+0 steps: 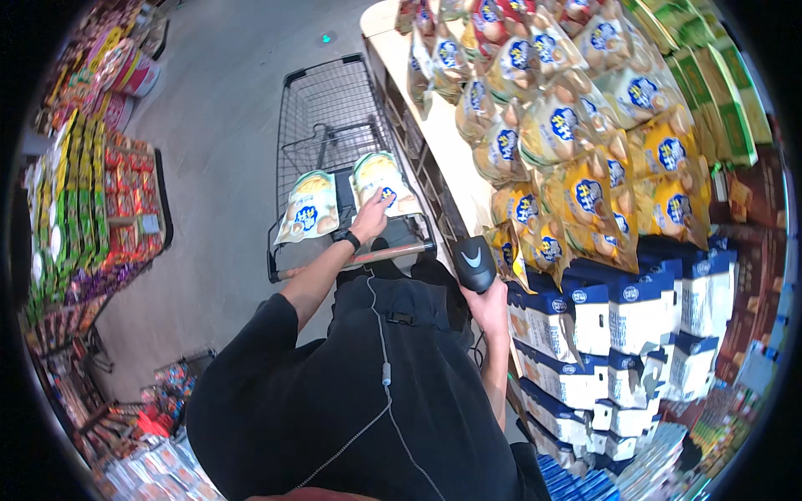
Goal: The person picks bags of snacks from store shelves, scans each bag with a handheld barcode scanner, and places them into a shopping cart. The person then pushes the shopping cart along the aisle and picks, scans, and places more snack bags into the cart.
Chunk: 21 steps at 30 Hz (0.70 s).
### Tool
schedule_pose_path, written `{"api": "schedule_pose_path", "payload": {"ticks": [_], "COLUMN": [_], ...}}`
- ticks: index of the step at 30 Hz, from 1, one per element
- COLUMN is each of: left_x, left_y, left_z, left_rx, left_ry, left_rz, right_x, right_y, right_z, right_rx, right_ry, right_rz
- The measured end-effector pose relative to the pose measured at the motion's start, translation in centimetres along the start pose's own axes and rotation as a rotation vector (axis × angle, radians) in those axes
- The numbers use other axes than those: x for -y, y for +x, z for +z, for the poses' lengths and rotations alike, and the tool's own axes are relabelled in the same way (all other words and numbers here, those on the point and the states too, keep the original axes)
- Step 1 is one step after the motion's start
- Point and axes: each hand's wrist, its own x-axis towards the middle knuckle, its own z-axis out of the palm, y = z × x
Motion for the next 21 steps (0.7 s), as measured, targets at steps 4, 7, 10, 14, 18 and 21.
{"api": "schedule_pose_path", "payload": {"ticks": [4,7,10,14,18,21], "left_x": [1.2,1.0,0.6,-2.5,-9.3,-10.6], "left_y": [0.9,2.0,2.7,3.5,6.3,11.1], "left_z": [-1.4,-3.5,-4.9,-5.5,-9.9,-13.4], "left_rx": [0.148,0.308,0.457,0.131,-0.197,-0.487], "left_ry": [-0.035,-0.117,-0.003,-0.116,-0.312,-0.139], "left_rz": [-0.009,-0.025,-0.036,0.094,0.088,0.145], "right_x": [-0.7,0.1,0.4,0.7,0.8,1.4], "right_y": [-0.2,-0.5,-0.5,-0.3,-0.3,-0.2], "right_z": [-0.2,-0.3,-0.2,-0.3,-0.6,-1.4], "right_rx": [-0.021,-0.029,-0.023,-0.045,-0.059,-0.049], "right_ry": [-0.041,-0.018,0.021,0.038,0.086,0.058], "right_rz": [0.006,0.007,0.0,-0.061,-0.043,-0.071]}}
